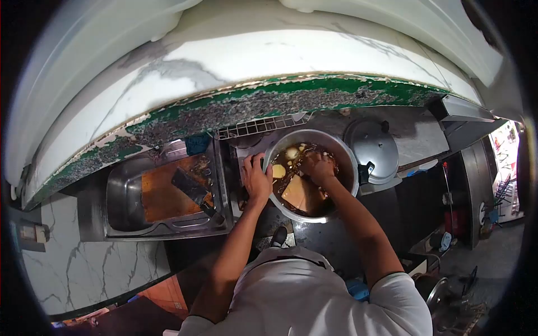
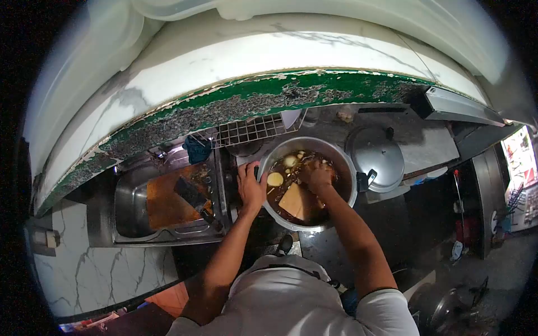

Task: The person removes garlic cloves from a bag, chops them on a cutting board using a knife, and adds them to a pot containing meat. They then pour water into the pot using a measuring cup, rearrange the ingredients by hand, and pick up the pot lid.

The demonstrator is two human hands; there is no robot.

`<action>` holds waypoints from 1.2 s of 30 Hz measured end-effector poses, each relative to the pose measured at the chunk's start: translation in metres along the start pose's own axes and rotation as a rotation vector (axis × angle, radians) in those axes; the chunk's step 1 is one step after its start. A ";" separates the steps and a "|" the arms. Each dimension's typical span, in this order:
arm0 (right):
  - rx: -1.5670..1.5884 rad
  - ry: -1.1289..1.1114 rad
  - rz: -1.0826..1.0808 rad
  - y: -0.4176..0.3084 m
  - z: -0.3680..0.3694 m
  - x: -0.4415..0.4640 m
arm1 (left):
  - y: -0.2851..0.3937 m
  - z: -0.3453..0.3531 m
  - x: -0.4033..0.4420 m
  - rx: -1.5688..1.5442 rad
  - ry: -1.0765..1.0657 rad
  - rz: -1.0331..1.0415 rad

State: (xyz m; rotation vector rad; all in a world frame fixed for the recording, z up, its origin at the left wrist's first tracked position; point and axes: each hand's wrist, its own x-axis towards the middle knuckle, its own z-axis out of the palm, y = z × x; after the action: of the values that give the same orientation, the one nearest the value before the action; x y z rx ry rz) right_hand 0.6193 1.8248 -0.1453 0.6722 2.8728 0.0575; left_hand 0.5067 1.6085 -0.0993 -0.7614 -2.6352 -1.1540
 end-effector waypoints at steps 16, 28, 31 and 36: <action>0.166 -0.174 -0.017 0.021 0.016 -0.022 | 0.003 -0.002 0.005 -0.032 -0.031 -0.019; 0.351 0.218 0.016 0.017 -0.036 -0.044 | -0.001 -0.003 0.005 -0.014 -0.043 0.002; 0.463 0.395 -0.004 0.020 -0.017 -0.057 | -0.002 -0.006 0.004 0.000 -0.038 0.065; 0.549 0.266 -0.033 0.026 -0.013 -0.078 | -0.001 -0.006 0.004 -0.011 -0.101 0.052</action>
State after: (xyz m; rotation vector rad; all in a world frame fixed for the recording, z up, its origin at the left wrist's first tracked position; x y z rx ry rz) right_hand 0.6969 1.8141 -0.1169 0.7491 3.1702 -0.7218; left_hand 0.5024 1.6051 -0.0938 -0.9083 -2.6743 -1.1465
